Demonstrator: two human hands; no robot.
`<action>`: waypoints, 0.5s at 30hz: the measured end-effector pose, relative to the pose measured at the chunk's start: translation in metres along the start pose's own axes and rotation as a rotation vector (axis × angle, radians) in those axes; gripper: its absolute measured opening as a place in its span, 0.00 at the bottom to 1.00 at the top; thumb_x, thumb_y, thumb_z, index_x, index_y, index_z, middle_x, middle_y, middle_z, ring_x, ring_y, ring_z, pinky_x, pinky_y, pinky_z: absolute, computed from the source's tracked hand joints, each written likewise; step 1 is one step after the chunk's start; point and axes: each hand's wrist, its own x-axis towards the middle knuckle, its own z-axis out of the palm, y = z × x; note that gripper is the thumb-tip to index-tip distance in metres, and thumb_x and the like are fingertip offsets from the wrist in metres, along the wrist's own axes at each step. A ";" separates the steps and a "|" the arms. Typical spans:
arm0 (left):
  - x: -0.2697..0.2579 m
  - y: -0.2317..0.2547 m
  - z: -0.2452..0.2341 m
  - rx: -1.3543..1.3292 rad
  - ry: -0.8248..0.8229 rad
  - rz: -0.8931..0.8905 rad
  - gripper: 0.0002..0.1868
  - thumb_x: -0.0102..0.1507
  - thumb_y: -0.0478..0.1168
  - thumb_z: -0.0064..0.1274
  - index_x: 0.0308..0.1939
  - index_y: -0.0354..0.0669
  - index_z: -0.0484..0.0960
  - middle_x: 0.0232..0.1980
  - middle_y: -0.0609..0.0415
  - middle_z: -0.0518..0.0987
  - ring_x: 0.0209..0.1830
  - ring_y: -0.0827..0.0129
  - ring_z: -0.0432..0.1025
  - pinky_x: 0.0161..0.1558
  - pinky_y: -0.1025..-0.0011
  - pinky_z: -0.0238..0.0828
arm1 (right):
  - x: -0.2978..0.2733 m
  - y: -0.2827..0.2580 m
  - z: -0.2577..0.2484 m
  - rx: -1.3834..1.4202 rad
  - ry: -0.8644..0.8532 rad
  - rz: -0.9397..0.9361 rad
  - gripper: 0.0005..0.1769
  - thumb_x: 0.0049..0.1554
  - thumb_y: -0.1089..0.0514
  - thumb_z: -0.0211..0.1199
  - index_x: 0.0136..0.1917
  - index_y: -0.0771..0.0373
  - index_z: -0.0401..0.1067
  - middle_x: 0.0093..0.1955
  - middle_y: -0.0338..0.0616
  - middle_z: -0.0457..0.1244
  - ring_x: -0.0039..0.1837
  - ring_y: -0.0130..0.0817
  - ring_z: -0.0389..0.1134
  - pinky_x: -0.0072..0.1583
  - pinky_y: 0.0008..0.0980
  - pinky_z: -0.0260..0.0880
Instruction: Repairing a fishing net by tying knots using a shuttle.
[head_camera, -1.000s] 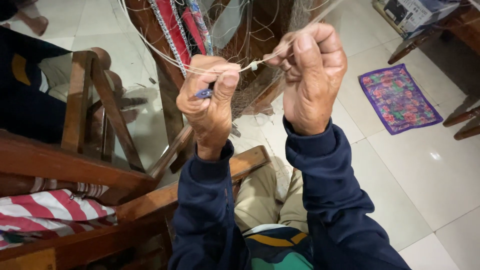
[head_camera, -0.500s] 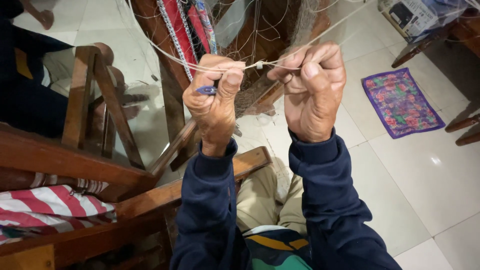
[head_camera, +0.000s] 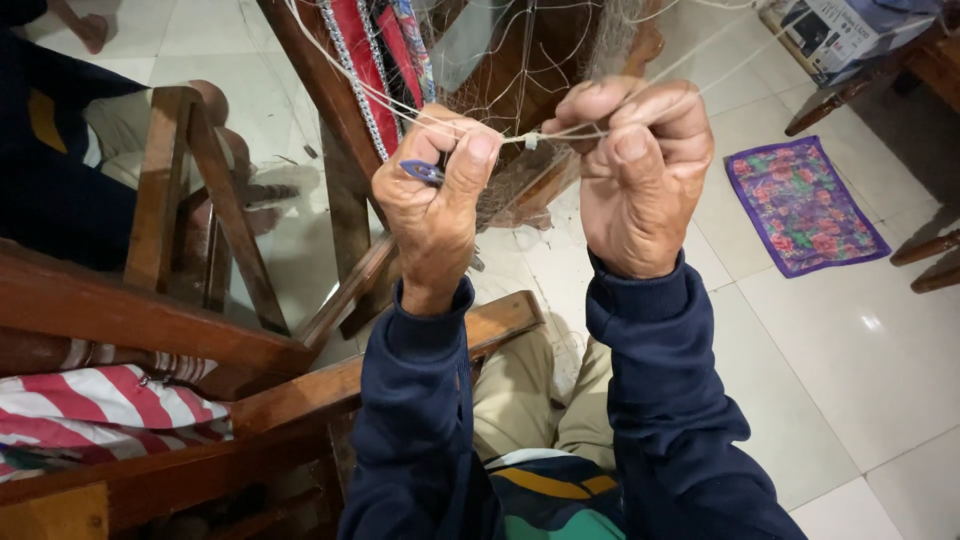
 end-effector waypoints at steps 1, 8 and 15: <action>0.000 0.000 0.001 -0.001 0.000 -0.001 0.15 0.81 0.39 0.56 0.39 0.40 0.79 0.44 0.50 0.80 0.45 0.64 0.74 0.53 0.65 0.74 | 0.000 0.000 0.002 -0.001 0.000 0.001 0.12 0.76 0.51 0.75 0.59 0.55 0.73 0.62 0.48 0.73 0.62 0.46 0.77 0.66 0.48 0.89; -0.008 -0.007 0.003 0.007 -0.009 -0.042 0.13 0.81 0.41 0.58 0.44 0.38 0.84 0.47 0.49 0.82 0.47 0.64 0.77 0.53 0.66 0.75 | -0.006 0.003 0.016 -0.020 0.142 -0.041 0.08 0.80 0.54 0.69 0.63 0.55 0.71 0.58 0.46 0.67 0.58 0.42 0.73 0.63 0.47 0.86; -0.007 0.002 0.008 -0.099 -0.041 -0.097 0.19 0.83 0.45 0.51 0.37 0.45 0.73 0.41 0.52 0.76 0.40 0.67 0.70 0.50 0.66 0.68 | -0.012 0.008 0.034 -0.013 0.289 -0.065 0.11 0.79 0.51 0.69 0.64 0.55 0.70 0.47 0.45 0.61 0.52 0.42 0.70 0.64 0.48 0.83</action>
